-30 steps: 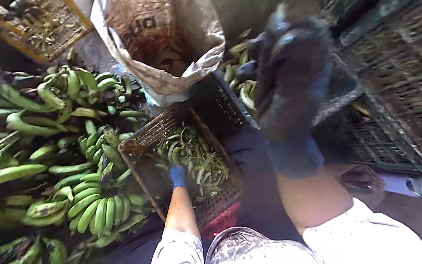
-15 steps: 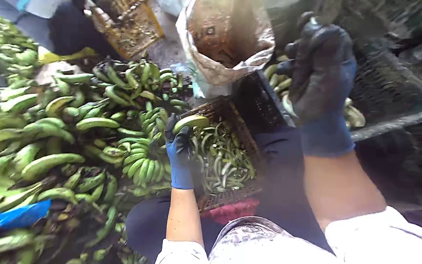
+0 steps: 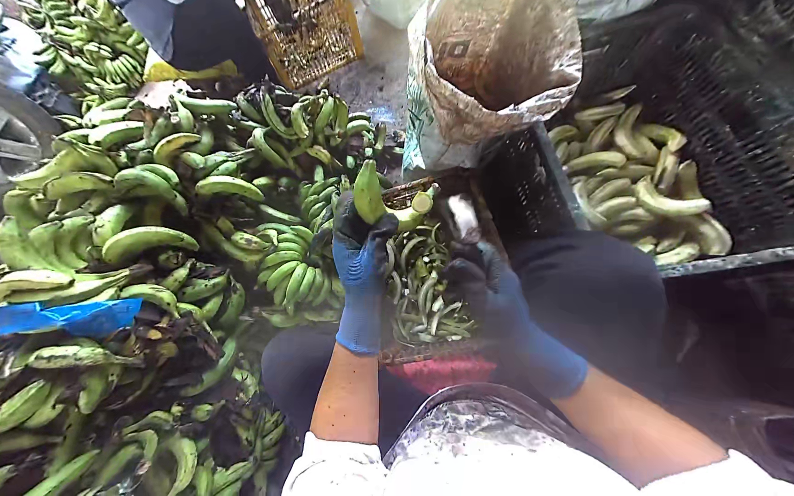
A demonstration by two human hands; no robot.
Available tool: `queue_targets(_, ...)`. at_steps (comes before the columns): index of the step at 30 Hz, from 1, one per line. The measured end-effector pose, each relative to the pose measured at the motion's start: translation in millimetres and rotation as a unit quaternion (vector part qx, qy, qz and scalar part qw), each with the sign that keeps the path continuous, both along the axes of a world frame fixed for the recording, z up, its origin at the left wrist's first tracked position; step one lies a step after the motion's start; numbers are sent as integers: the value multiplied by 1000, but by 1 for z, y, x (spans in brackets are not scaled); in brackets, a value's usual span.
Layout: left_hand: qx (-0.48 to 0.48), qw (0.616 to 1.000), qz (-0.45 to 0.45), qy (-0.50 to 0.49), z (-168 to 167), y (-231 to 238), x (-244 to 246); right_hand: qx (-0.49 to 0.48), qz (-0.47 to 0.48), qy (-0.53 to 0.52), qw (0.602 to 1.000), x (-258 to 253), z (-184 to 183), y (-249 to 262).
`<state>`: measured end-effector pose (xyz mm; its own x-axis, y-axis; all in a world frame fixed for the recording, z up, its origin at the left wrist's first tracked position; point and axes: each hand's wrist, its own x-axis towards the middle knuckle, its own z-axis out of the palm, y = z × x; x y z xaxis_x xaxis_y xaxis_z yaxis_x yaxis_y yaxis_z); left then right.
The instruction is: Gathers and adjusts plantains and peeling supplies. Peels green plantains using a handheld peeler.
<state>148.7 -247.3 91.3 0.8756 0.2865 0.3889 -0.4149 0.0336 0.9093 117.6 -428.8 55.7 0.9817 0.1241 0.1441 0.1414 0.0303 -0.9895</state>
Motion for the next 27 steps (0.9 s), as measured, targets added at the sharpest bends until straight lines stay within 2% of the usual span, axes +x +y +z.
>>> queue_targets(2, 26, 1000, -7, -16, 0, -2, -6, 101, 11, -164, 981, 3, 46, 2)
queue_targets(4, 45, 999, -13, -15, 1, -2, -13, 112, 32, -232, 966, 11, 65, 1)
queue_targets(5, 43, 999, -16, -16, 2, 0, -16, 58, 44, -197, 978, 12, 51, -2)
queue_targets(6, 30, 999, -22, -15, 5, 3, -21, -7, 72, -109, 991, 8, 26, -4)
queue_targets(7, 7, 1000, -27, -4, 9, 9, -25, -86, 128, 16, 988, 3, -2, -7)
queue_targets(8, -30, 999, -38, 19, 14, 17, -27, -136, 191, 134, 963, -1, -22, -10)
queue_targets(9, -81, 994, -54, 51, 20, 27, -24, -157, 232, 218, 935, 3, -30, -9)
queue_targets(11, -166, 973, -107, 121, 26, 44, -16, -113, 254, 296, 914, 17, -6, -7)
queue_targets(12, -191, 962, -138, 139, 27, 48, -15, -65, 235, 284, 927, 28, 13, -8)
queue_targets(14, -213, 949, -166, 163, 37, 49, 1, -17, 183, 127, 975, 76, 34, -16)
queue_targets(15, -222, 944, -172, 171, 42, 48, 10, -80, 153, 2, 985, 102, 45, -20)
queue_targets(16, -228, 941, -175, 181, 46, 47, 18, -197, 102, -124, 967, 123, 59, -23)
queue_targets(17, -225, 940, -173, 188, 49, 46, 26, -294, 51, -225, 928, 137, 70, -24)
queue_targets(18, -209, 945, -164, 190, 50, 44, 32, -348, 14, -293, 890, 142, 76, -23)
queue_targets(19, -182, 954, -145, 188, 52, 41, 36, -364, 1, -326, 872, 137, 76, -20)
queue_targets(21, -132, 972, -112, 162, 50, 35, 47, -334, 29, -328, 883, 121, 60, -11)
queue_targets(23, -132, 972, -139, 139, 41, 26, 55, -330, 6, -318, 889, 120, 46, -1)
queue_targets(24, -163, 961, -155, 158, 37, 18, 52, -347, -46, -318, 881, 128, 45, 0)
queue_targets(27, -299, 900, -223, 228, 34, -3, 45, -365, -245, -320, 839, 176, 51, -6)
